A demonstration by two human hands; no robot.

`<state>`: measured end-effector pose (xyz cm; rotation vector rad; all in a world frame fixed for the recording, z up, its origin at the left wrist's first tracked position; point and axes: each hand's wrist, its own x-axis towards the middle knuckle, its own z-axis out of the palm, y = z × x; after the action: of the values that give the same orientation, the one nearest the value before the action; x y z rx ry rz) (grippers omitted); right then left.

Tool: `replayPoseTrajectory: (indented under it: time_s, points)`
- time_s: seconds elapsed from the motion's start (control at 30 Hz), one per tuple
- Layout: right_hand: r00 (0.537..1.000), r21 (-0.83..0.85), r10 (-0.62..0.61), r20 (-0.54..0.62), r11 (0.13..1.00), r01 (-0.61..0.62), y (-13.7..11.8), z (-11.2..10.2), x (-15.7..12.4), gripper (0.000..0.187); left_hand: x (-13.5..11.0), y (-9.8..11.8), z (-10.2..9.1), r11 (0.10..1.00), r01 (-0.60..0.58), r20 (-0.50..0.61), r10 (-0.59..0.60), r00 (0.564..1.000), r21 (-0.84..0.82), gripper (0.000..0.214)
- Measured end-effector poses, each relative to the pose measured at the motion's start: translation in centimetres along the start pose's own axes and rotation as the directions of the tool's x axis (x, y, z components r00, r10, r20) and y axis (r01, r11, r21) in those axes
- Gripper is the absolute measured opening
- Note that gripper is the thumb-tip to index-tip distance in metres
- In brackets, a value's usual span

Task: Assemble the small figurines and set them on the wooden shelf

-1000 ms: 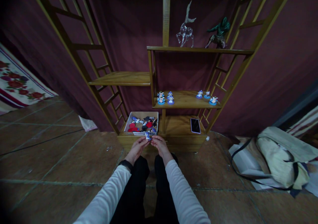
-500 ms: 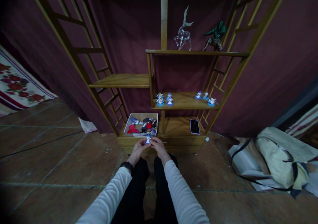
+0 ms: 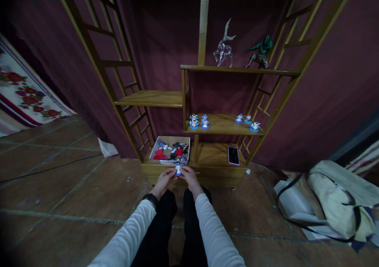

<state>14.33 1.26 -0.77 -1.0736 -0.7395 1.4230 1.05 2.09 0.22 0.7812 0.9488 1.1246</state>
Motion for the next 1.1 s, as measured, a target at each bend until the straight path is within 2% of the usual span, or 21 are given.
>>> replayPoseTrajectory:
  time_s: [0.3, 0.43, 0.57, 0.8, 1.1]
  points:
    - [0.996, -0.056, -0.005, 0.095, 0.998, 0.011, -1.0, 0.2, -1.3, 0.038, -1.2, 0.3, 0.1, 0.998, -0.032, -0.028, 0.03, 0.999, -0.057, 0.025]
    - [0.996, -0.012, -0.049, 0.074, 0.999, 0.05, -1.1, 0.6, -2.1, 0.039, -1.9, 0.5, 0.4, 0.994, -0.025, -0.017, 0.023, 1.0, -0.102, 0.024]
    - [0.996, 0.008, -0.083, 0.038, 0.997, 0.083, -0.8, 0.8, -2.5, 0.039, -2.3, 0.6, 0.7, 0.984, 0.041, 0.0, -0.041, 0.999, -0.172, 0.02]
    - [0.995, 0.093, -0.058, 0.079, 0.994, 0.051, -1.1, 0.6, -3.0, 0.04, -2.9, 0.6, 0.8, 0.968, 0.058, 0.006, -0.058, 0.998, -0.242, 0.02]
    - [0.997, 0.155, -0.045, 0.067, 0.987, 0.034, -1.6, 0.5, -4.0, 0.036, -3.4, 0.6, 1.0, 0.962, 0.092, 0.05, -0.082, 0.995, -0.257, 0.017]
